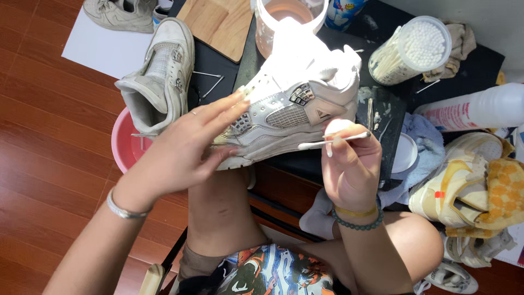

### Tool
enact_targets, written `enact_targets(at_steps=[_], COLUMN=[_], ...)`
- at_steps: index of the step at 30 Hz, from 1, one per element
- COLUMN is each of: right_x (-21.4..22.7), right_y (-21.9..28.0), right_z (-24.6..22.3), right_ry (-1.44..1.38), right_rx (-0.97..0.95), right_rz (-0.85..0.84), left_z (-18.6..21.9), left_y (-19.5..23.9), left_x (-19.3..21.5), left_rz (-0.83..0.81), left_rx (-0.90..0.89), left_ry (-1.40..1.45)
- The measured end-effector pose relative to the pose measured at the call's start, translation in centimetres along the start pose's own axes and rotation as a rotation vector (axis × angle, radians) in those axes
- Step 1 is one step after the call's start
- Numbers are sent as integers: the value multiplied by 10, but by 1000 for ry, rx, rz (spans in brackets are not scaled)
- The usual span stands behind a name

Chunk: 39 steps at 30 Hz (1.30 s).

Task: The person cleans a white high-top sneaker using a cotton swab and a toothbrush. They dip the cotton swab into a liquid solution to clean the shoe's mesh and seams, then switch to a toothbrush to scrub the upper surface and toe box.

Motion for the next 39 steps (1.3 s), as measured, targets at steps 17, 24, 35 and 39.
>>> enact_targets(at_steps=[17, 24, 35, 39], right_x=[-29, -34, -50, -53], right_y=[-6, -12, -8, -4], right_z=[0, 2, 0, -1], right_ry=[320, 227, 535, 672], right_rx=[88, 21, -39, -49], right_rz=[58, 160, 171, 164], left_z=[13, 22, 39, 44], left_y=[-31, -28, 6, 13], left_x=[16, 12, -6, -15], left_rz=[35, 10, 191, 231], left_rx=[44, 21, 13, -14], left_ry=[-142, -186, -179, -210])
Point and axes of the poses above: each hand's wrist, its own y-axis away from the middle knuckle, its own x-axis out of the back of the hand, z = x × y, the point moved 8 cm from there along -y, towards the middle knuckle
